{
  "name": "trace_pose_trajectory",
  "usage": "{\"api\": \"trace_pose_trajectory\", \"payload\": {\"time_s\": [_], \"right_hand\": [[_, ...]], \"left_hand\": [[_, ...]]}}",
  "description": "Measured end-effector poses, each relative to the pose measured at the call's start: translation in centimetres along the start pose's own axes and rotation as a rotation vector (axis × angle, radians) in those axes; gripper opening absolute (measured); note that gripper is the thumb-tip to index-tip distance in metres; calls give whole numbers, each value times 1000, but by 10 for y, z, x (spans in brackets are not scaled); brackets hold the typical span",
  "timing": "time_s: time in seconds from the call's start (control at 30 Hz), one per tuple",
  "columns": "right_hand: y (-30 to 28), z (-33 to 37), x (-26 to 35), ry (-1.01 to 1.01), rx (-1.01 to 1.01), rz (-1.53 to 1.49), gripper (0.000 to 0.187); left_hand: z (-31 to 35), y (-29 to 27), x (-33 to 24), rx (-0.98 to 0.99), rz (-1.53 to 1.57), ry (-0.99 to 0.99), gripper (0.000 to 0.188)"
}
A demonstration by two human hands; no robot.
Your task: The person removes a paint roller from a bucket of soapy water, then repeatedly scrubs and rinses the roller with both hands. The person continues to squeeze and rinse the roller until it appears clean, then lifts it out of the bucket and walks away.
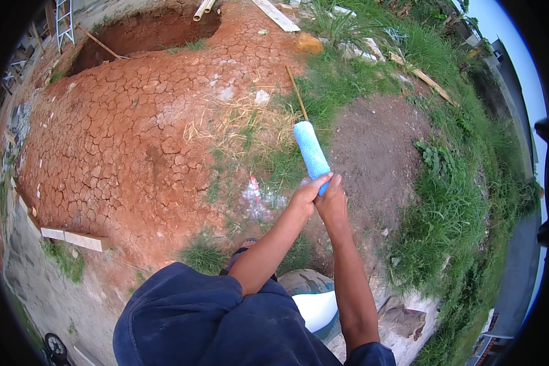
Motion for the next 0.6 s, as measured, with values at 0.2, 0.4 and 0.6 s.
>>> {"api": "trace_pose_trajectory", "payload": {"time_s": [0.2,0.4,0.6], "right_hand": [[15,28,-5,352,-1,-723,41],[48,52,35,788,134,-1829,29],[55,70,69,928,162,-2301,32]], "left_hand": [[-6,-3,-13,114,131,-66,35],[-20,-9,-44,112,260,-85,50],[-56,-33,-64,166,455,-51,51]]}}
Point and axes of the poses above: each hand's wrist, its own z-axis away from the middle knuckle, its own y-axis out of the palm, x = y × z, the point moved 9 cm from there along -z, towards the middle knuckle, and after that the axes turned 8 degrees about -y, right-handed, at the moved point
